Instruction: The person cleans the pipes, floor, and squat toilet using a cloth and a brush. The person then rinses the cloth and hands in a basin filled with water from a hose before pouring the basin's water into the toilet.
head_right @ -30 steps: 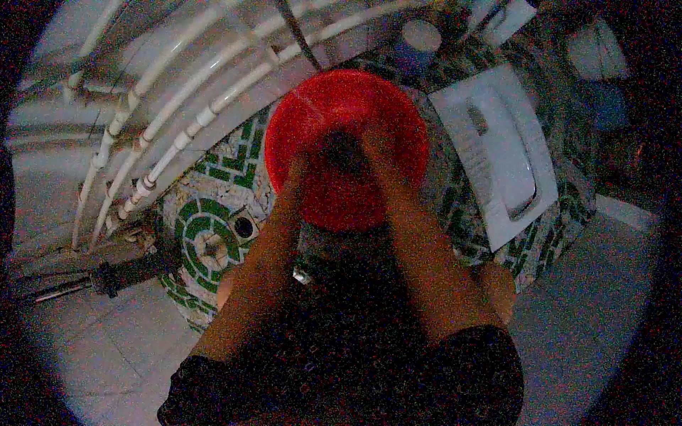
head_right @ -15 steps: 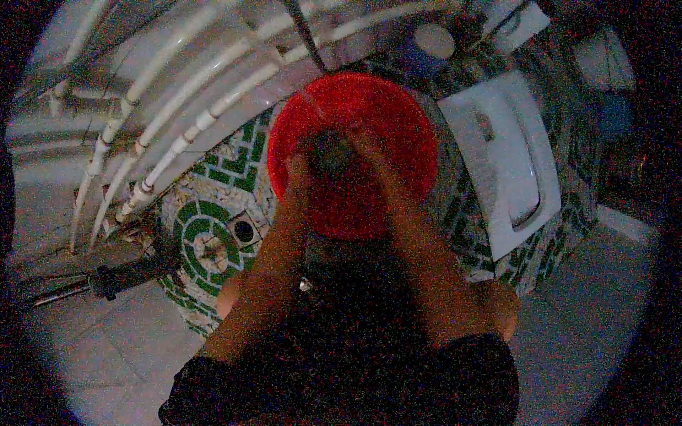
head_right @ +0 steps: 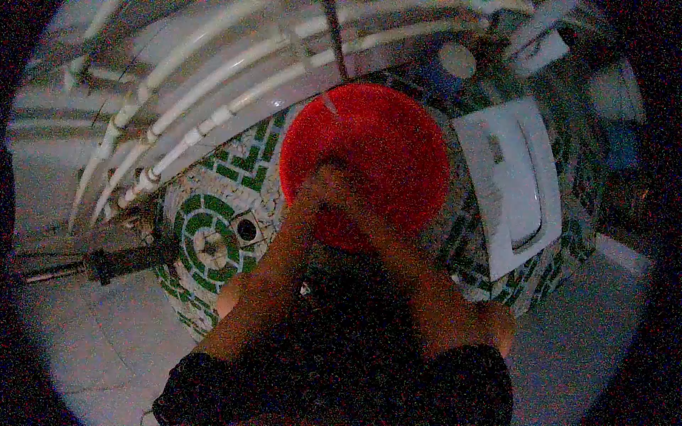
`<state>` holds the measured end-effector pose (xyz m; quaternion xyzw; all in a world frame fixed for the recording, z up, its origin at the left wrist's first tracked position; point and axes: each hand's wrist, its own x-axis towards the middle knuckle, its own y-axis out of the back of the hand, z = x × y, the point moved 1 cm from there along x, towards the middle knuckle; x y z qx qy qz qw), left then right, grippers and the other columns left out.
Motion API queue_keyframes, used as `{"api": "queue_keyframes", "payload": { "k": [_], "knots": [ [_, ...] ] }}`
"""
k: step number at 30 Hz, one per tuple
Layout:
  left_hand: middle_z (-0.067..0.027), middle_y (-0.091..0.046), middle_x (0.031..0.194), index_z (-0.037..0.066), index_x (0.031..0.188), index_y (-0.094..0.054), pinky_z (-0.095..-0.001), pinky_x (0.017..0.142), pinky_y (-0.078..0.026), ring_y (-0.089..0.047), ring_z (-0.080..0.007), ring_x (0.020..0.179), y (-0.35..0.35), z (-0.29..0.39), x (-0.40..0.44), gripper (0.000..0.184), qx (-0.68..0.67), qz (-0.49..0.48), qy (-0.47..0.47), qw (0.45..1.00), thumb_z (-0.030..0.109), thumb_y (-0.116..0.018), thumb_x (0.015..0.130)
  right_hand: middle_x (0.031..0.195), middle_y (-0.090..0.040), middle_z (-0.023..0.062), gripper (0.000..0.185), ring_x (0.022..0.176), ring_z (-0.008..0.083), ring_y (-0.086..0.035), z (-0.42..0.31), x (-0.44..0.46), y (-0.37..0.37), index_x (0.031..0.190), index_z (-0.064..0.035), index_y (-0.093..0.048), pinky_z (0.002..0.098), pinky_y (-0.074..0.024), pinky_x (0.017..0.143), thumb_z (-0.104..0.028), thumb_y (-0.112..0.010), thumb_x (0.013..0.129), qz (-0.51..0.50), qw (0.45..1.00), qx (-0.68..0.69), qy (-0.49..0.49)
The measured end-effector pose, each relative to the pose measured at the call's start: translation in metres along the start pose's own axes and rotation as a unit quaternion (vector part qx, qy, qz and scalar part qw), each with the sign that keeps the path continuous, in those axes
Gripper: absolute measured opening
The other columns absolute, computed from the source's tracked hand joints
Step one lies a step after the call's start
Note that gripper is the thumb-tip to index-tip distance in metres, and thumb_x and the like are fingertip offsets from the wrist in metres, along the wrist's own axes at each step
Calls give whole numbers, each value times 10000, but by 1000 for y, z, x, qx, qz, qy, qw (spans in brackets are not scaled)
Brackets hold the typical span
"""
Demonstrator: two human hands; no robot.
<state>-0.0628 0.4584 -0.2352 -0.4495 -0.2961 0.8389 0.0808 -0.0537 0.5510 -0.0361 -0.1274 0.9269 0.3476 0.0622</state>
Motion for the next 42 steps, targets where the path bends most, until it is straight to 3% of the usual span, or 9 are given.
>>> {"api": "queue_keyframes", "payload": {
  "k": [4, 8, 14, 25, 27, 31, 35, 38, 42],
  "knots": [
    [-110, -676, 1200, 96, 1313, -623, -437, 951, -544, -648, -285, 1100, -45, 20, -13, 676, -66, 73, -70, 993, 673, -503, 983, 1019, -701, 186, 405, 1002, 390, -667, 124, 20, 34, 1177, -87, -627, 465, -536, 874, -347, -724, 882, 82, 990, -111, -19],
    [-107, -677, 1198, 98, 1309, -627, -438, 950, -545, -648, -284, 1098, -48, 28, -23, 649, -119, 80, -99, 985, 646, -512, 982, 1040, -703, 162, 482, 992, 360, -667, 165, 39, 16, 1310, -99, -612, 448, -544, 909, -335, -703, 900, 220, 945, -212, 118],
    [-103, -680, 1196, 102, 1303, -632, -440, 948, -545, -648, -282, 1094, -53, 24, -36, 608, -162, 45, -98, 981, 606, -526, 980, 1091, -717, 160, 413, 966, 303, -681, 61, 32, -26, 1227, -66, -663, 411, -546, 852, -342, -705, 922, -19, 994, 105, 35],
    [-95, -685, 1190, 108, 1291, -641, -443, 945, -546, -648, -279, 1088, -82, 21, -46, 536, -183, 41, -103, 977, 533, -551, 977, 1064, -729, 164, 404, 884, 297, -686, 155, 32, 25, 1247, -55, -663, 419, -550, 753, -365, -631, 990, 214, 962, -163, -45],
    [-93, -685, 1189, 109, 1289, -643, -444, 944, -546, -647, -278, 1087, -81, 21, -52, 523, -186, 41, -103, 976, 519, -556, 977, 1044, -731, 169, 403, 865, 301, -684, 148, 33, 5, 1244, -56, -665, 425, -548, 743, -370, -622, 995, 187, 975, -115, -19],
    [-91, -687, 1187, 111, 1285, -647, -445, 943, -547, -647, -277, 1084, -77, 21, -53, 498, -189, 46, -109, 975, 493, -565, 976, 1005, -733, 179, 402, 827, 308, -680, 119, 38, 24, 1240, -60, -668, 437, -546, 724, -380, -605, 1004, -24, 993, 115, -30],
    [-88, -689, 1185, 113, 1281, -650, -446, 942, -547, -647, -276, 1082, -75, 25, -48, 473, -181, 53, -113, 975, 466, -575, 975, 966, -736, 189, 403, 789, 315, -676, 116, 43, 22, 1235, -63, -671, 450, -543, 705, -390, -587, 1014, 54, 996, -68, -13],
    [-85, -690, 1184, 115, 1278, -653, -447, 941, -547, -647, -275, 1080, -56, 43, -45, 455, -179, 65, -120, 974, 446, -581, 974, 936, -738, 196, 405, 760, 320, -673, 145, 48, 35, 1232, -66, -673, 459, -542, 690, -397, -574, 1020, 76, 971, -203, -97],
    [-83, -692, 1182, 117, 1274, -656, -448, 940, -547, -647, -274, 1078, -40, 52, -48, 431, -184, 63, -106, 975, 419, -591, 973, 874, -705, 201, 312, 726, 310, -661, 86, 38, -9, 1011, -58, -688, 465, -526, 666, -364, -640, 967, 93, 992, 82, -21]
  ]
}}
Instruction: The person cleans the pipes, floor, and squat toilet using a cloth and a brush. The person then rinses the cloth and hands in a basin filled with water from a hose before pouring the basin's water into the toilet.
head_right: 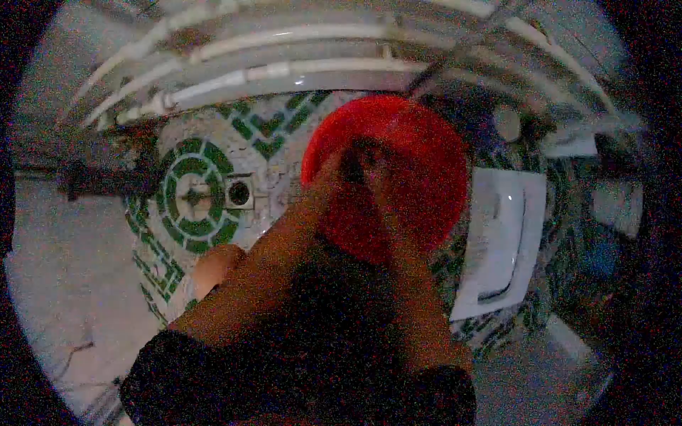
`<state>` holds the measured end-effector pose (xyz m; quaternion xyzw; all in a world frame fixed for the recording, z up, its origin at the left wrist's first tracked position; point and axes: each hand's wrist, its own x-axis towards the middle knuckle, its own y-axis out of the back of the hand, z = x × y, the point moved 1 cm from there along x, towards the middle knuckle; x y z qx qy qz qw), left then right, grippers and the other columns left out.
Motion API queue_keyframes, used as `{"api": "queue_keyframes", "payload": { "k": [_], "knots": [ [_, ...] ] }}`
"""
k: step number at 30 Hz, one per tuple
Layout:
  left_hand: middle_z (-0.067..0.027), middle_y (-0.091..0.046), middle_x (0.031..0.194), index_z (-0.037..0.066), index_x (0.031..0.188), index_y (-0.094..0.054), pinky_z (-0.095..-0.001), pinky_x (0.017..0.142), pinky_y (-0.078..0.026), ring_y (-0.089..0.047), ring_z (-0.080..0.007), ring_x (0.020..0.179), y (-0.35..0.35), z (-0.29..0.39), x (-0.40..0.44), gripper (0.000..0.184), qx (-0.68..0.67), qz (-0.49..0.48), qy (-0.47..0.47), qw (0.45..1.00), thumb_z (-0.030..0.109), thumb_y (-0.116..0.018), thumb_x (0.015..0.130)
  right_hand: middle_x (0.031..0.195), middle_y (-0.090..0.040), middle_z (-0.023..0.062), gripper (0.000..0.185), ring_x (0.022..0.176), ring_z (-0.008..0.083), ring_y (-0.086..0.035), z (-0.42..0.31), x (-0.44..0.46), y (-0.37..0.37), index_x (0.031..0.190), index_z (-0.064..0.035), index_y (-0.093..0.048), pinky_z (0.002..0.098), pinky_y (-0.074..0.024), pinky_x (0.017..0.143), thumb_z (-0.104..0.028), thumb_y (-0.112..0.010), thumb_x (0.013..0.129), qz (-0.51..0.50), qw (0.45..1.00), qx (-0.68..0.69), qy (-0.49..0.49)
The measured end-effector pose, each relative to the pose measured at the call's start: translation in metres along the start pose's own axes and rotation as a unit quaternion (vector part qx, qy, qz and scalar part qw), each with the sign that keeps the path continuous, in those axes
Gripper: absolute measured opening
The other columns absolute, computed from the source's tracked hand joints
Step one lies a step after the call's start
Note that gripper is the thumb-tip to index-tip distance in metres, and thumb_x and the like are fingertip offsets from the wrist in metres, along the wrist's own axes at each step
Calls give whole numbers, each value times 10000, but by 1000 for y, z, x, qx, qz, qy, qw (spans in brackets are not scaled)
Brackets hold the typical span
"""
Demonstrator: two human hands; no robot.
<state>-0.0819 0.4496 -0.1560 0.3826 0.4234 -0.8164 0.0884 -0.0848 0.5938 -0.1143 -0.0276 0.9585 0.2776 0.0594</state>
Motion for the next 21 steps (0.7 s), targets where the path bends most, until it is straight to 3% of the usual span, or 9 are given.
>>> {"api": "queue_keyframes", "payload": {
  "k": [3, 5, 8, 11, 14, 16, 17, 19, 21],
  "knots": [
    [-80, -693, 1180, 119, 1271, -659, -449, 939, -548, -647, -273, 1076, 5, 2, -8, 414, -10, -8, 25, 1000, 399, -598, 972, 824, -679, 205, 276, 695, 286, -649, -93, -48, -9, 906, -53, -676, 463, -513, 643, -327, -665, 938, 52, 989, 12, 137],
    [-79, -694, 1179, 120, 1269, -660, -450, 938, -548, -647, -272, 1075, -6, -17, -3, 403, 2, -1, 38, 999, 386, -602, 972, 789, -661, 204, 265, 679, 262, -639, -85, -39, -13, 857, -46, -661, 455, -506, 631, -301, -672, 926, 102, 974, -35, 197],
    [-77, -695, 1178, 122, 1266, -663, -450, 938, -548, -647, -272, 1073, -33, -31, -1, 386, 1, -8, 50, 999, 366, -609, 971, 786, -665, 204, 276, 692, 328, -656, -34, 8, 22, 848, -49, -654, 452, -497, 618, -314, -657, 926, 103, 981, 152, -62],
    [-75, -697, 1176, 124, 1263, -666, -451, 937, -548, -647, -271, 1072, -25, -21, 6, 370, -11, -33, 58, 998, 346, -616, 970, 777, -668, 235, 338, 662, 403, -636, -82, -19, 10, 860, -20, -655, 480, -493, 625, -346, -631, 944, 114, 989, 18, -96],
    [-72, -698, 1175, 125, 1260, -668, -452, 936, -549, -646, -270, 1070, -20, -12, -2, 355, 7, -5, 35, 999, 326, -623, 970, 790, -673, 243, 371, 663, 405, -645, -84, -47, -16, 859, -4, -661, 496, -493, 633, -361, -623, 953, 72, 995, -41, 56],
    [-71, -699, 1174, 126, 1258, -670, -453, 935, -549, -646, -269, 1069, -32, -11, -8, 346, 57, 55, -14, 997, 312, -628, 969, 815, -680, 247, 383, 694, 418, -664, -5, 0, -13, 880, -2, -676, 511, -501, 646, -375, -627, 955, 38, 998, -46, 4],
    [-70, -699, 1173, 127, 1257, -671, -453, 935, -549, -646, -269, 1068, -38, -8, -12, 341, 89, 79, -35, 992, 305, -630, 969, 807, -685, 237, 374, 700, 427, -664, 10, 29, 16, 915, -12, -696, 519, -509, 653, -376, -624, 963, 24, 987, -147, -56],
    [-69, -700, 1172, 128, 1255, -672, -454, 934, -549, -646, -268, 1067, -42, 7, -17, 332, 136, 101, -55, 984, 292, -635, 969, 832, -702, 218, 364, 737, 423, -675, 10, 33, 51, 985, -35, -724, 522, -526, 681, -379, -606, 981, 55, 967, -204, -143],
    [-67, -701, 1171, 129, 1253, -674, -454, 934, -549, -646, -268, 1066, -41, 15, -24, 323, 109, 83, -58, 989, 279, -639, 968, 901, -725, 200, 364, 799, 399, -694, -3, 21, 73, 1056, -60, -737, 511, -545, 723, -382, -575, 1001, 155, 964, -125, -178]
  ]
}}
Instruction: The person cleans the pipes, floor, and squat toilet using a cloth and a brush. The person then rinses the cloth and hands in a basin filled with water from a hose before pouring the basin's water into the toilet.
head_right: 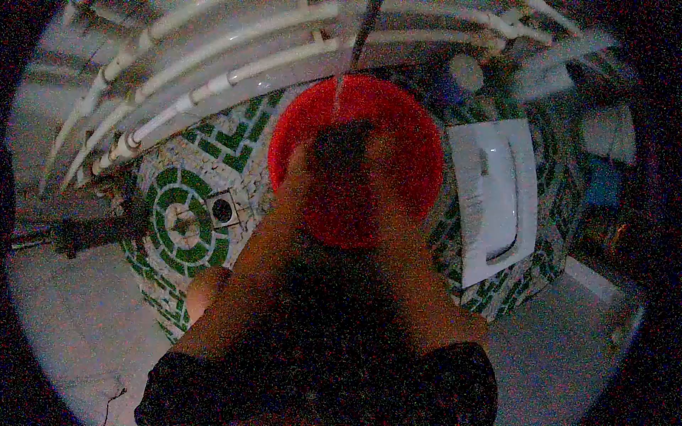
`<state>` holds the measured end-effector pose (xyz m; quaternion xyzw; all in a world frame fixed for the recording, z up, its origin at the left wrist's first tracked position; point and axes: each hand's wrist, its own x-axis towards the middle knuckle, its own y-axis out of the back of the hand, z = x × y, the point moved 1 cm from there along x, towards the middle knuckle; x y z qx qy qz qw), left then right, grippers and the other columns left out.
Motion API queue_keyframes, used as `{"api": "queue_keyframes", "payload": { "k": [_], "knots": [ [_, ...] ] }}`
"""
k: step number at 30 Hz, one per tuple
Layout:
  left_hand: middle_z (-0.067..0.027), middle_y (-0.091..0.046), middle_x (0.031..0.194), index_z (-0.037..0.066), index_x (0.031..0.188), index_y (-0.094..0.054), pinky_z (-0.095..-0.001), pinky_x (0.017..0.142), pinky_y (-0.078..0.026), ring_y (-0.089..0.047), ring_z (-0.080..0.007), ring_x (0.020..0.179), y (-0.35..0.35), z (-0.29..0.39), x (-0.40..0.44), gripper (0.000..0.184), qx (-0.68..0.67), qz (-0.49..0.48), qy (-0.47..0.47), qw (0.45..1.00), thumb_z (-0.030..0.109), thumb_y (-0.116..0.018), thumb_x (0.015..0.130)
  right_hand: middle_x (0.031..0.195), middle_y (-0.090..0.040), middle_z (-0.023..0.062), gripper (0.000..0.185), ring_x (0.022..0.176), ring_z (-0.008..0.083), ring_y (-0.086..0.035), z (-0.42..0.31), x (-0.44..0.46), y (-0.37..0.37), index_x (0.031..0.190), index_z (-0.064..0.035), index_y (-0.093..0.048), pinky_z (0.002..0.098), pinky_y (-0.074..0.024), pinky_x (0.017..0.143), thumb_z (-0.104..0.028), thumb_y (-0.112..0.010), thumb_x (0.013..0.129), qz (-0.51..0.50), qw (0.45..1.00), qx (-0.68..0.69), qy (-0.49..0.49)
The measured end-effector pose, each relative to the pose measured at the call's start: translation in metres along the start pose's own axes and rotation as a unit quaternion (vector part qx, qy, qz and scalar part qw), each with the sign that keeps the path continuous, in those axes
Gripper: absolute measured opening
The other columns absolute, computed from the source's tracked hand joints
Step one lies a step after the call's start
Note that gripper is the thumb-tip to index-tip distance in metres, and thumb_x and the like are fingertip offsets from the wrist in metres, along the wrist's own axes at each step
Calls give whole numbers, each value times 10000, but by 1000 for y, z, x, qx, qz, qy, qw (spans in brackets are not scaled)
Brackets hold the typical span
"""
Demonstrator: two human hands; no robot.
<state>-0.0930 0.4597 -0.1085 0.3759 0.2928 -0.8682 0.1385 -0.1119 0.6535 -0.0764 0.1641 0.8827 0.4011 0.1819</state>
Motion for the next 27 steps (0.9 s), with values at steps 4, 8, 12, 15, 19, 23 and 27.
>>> {"api": "queue_keyframes", "payload": {
  "k": [4, 8, 12, 15, 19, 23, 27],
  "knots": [
    [-83, -677, 1260, 138, 1361, -614, -466, 981, -541, -638, -286, 1131, 30, -20, 22, 414, -61, -19, 4, 998, 239, -662, 962, 1121, -707, 177, 329, 994, 359, -675, 24, 2, -24, 1163, -83, -718, 474, -545, 826, -316, -542, 1011, -88, 979, -102, 152],
    [-104, -672, 1281, 133, 1357, -613, -508, 969, -546, -637, -315, 1133, 44, -37, 29, 405, -101, 6, 67, 993, 277, -635, 979, 1210, -709, 147, 332, 1072, 326, -665, 101, -7, -108, 1231, -94, -710, 444, -542, 894, -263, -525, 1013, -103, 965, -96, 220],
    [-107, -693, 1218, 126, 1321, -626, -528, 919, -560, -655, -330, 1066, 37, -41, 15, 410, -84, -61, 135, 985, 371, -596, 993, 1181, -720, 118, 361, 1051, 271, -667, 35, -22, -46, 1250, -92, -706, 432, -536, 932, -300, -546, 1001, -323, 925, 160, 121],
    [-97, -712, 1156, 123, 1290, -640, -521, 884, -570, -673, -325, 1007, 32, -22, 9, 402, -116, -74, 158, 978, 392, -571, 999, 1137, -720, 107, 323, 1037, 258, -661, 37, -31, -90, 1194, -70, -699, 420, -529, 930, -291, -606, 979, -286, 925, 204, 146],
    [-102, -712, 1154, 126, 1301, -639, -502, 880, -572, -675, -315, 1002, 31, -13, -2, 432, -85, -86, 163, 979, 420, -561, 994, 1050, -718, 103, 261, 999, 245, -648, 15, -72, -113, 1101, -45, -682, 396, -518, 901, -259, -677, 951, -223, 928, 261, 145],
    [-106, -712, 1152, 130, 1313, -638, -482, 875, -573, -677, -306, 998, 33, -14, -6, 463, -91, -139, 169, 971, 449, -552, 988, 921, -696, 140, 193, 869, 266, -631, -120, -167, 5, 1021, -48, -651, 393, -511, 802, -226, -674, 951, -91, 904, 99, 407],
    [-111, -712, 1149, 134, 1324, -638, -462, 871, -575, -680, -296, 994, 3, -21, -17, 494, -96, -161, 180, 966, 477, -543, 982, 936, -715, 180, 265, 829, 354, -670, 1, -43, -51, 1085, -73, -680, 478, -522, 802, -310, -628, 980, -116, 971, 148, 150]
  ]
}}
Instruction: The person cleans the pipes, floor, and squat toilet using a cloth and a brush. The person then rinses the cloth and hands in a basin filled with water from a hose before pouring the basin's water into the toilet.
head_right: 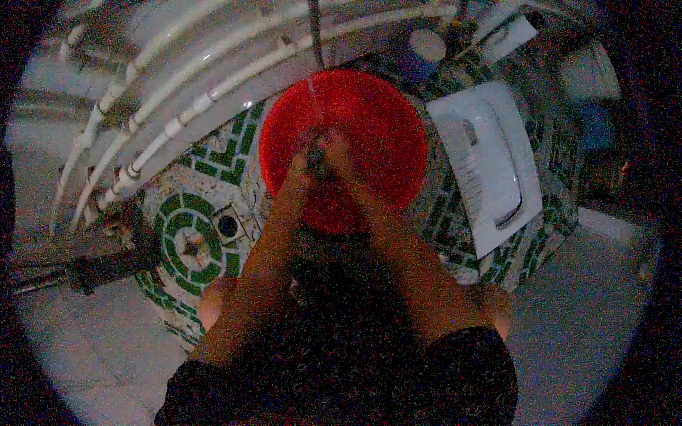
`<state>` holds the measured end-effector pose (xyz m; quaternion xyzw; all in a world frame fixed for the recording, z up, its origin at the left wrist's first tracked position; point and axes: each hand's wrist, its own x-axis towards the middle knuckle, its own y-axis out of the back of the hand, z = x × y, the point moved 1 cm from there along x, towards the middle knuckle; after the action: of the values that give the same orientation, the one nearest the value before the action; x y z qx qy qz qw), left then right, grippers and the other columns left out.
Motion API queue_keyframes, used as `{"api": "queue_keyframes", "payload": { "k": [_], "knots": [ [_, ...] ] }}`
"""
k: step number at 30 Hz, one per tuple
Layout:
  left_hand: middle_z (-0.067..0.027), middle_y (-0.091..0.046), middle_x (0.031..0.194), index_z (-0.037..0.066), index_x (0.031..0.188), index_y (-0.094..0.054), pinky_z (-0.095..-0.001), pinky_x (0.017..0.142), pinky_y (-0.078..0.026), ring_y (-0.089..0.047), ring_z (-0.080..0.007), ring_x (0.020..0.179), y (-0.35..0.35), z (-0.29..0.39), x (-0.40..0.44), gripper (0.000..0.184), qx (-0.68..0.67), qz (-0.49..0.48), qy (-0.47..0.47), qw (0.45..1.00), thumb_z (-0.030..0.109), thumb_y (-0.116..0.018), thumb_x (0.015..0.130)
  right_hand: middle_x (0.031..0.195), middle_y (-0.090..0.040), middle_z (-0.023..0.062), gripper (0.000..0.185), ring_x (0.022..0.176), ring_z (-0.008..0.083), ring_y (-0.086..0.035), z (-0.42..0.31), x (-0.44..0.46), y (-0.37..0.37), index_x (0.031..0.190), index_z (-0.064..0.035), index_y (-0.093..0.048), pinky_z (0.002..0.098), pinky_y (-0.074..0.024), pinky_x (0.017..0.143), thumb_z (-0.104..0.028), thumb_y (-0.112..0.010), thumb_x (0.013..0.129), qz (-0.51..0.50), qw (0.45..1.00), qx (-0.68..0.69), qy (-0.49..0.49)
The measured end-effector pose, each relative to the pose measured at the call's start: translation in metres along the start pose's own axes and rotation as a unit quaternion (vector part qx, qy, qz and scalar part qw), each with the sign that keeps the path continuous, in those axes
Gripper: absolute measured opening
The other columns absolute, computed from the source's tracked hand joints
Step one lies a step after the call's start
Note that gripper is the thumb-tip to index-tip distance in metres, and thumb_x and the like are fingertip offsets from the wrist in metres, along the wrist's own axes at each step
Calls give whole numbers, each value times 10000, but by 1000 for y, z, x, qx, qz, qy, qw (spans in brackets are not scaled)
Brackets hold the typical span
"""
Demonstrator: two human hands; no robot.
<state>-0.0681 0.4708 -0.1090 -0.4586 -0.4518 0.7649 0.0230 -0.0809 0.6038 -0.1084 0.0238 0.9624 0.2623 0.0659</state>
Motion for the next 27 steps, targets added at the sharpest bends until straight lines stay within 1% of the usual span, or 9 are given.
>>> {"api": "queue_keyframes", "payload": {
  "k": [3, 6, 10, 13, 16, 20, 22, 24, 27],
  "knots": [
    [-118, -710, 1155, 136, 1339, -633, -458, 888, -571, -678, -289, 998, -11, 3, -23, 516, 6, 76, -10, 997, 498, -528, 986, 1072, -727, 214, 386, 960, 395, -696, 22, 14, 58, 1208, -101, -697, 527, -532, 891, -400, -582, 993, 86, 953, -248, -152],
    [-135, -671, 1245, 138, 1393, -591, -476, 991, -521, -651, -290, 1067, -4, 23, -47, 572, 75, 73, -4, 995, 543, -497, 1000, 1120, -720, 165, 351, 1019, 320, -674, 43, -1, 39, 1223, -96, -684, 477, -533, 913, -322, -639, 958, 118, 966, -192, -127],
    [-141, -643, 1307, 130, 1416, -569, -504, 1038, -496, -630, -309, 1127, 12, 27, -42, 586, 117, 8, 18, 993, 533, -517, 993, 1141, -713, 96, 347, 1061, 199, -643, 39, -34, -84, 1214, -85, -673, 388, -541, 906, -212, -723, 895, 17, 920, 392, -26],
    [-141, -633, 1328, 120, 1416, -565, -526, 1044, -493, -621, -326, 1154, 39, 32, -22, 578, 107, 11, 8, 994, 504, -547, 983, 959, -712, 186, 276, 885, 297, -694, -102, -81, -53, 974, -69, -685, 446, -543, 765, -339, -701, 920, -71, 996, 54, 21],
    [-141, -622, 1349, 111, 1416, -561, -548, 1050, -489, -613, -344, 1182, 38, 27, -5, 573, 93, -5, 7, 996, 475, -577, 973, 1001, -714, 220, 298, 883, 428, -681, -73, -69, -45, 978, -82, -701, 527, -539, 756, -368, -617, 958, 22, 973, -130, 189],
    [-141, -608, 1377, 98, 1416, -556, -577, 1057, -485, -602, -367, 1218, 40, 22, 9, 571, 69, -21, 8, 997, 436, -617, 960, 1069, -719, 204, 337, 959, 404, -699, 25, -18, 24, 1190, -123, -696, 529, -547, 875, -334, -507, 1007, 99, 975, -197, 5],
    [-134, -576, 1439, 104, 1408, -567, -565, 1054, -494, -577, -373, 1269, 61, 31, -4, 605, 170, 97, 21, 980, 407, -702, 902, 1062, -727, 188, 330, 939, 386, -707, 26, -36, 19, 1181, -131, -703, 520, -553, 858, -336, -508, 1012, 278, 910, -294, -90],
    [-123, -556, 1466, 116, 1414, -562, -565, 1036, -507, -562, -382, 1283, 29, 31, -27, 637, 163, 161, 51, 972, 464, -691, 897, 1051, -733, 176, 333, 930, 373, -711, 7, -51, -13, 1181, -137, -708, 517, -559, 834, -344, -508, 1013, 266, 940, -184, -104],
    [-107, -544, 1470, 154, 1424, -559, -607, 1009, -502, -544, -390, 1287, 45, 34, -27, 695, 140, -34, -49, 988, 561, -681, 874, 1033, -732, 171, 314, 921, 368, -711, -60, -72, -50, 1167, -138, -709, 507, -559, 824, -340, -540, 998, 171, 984, -34, -37]
  ]
}}
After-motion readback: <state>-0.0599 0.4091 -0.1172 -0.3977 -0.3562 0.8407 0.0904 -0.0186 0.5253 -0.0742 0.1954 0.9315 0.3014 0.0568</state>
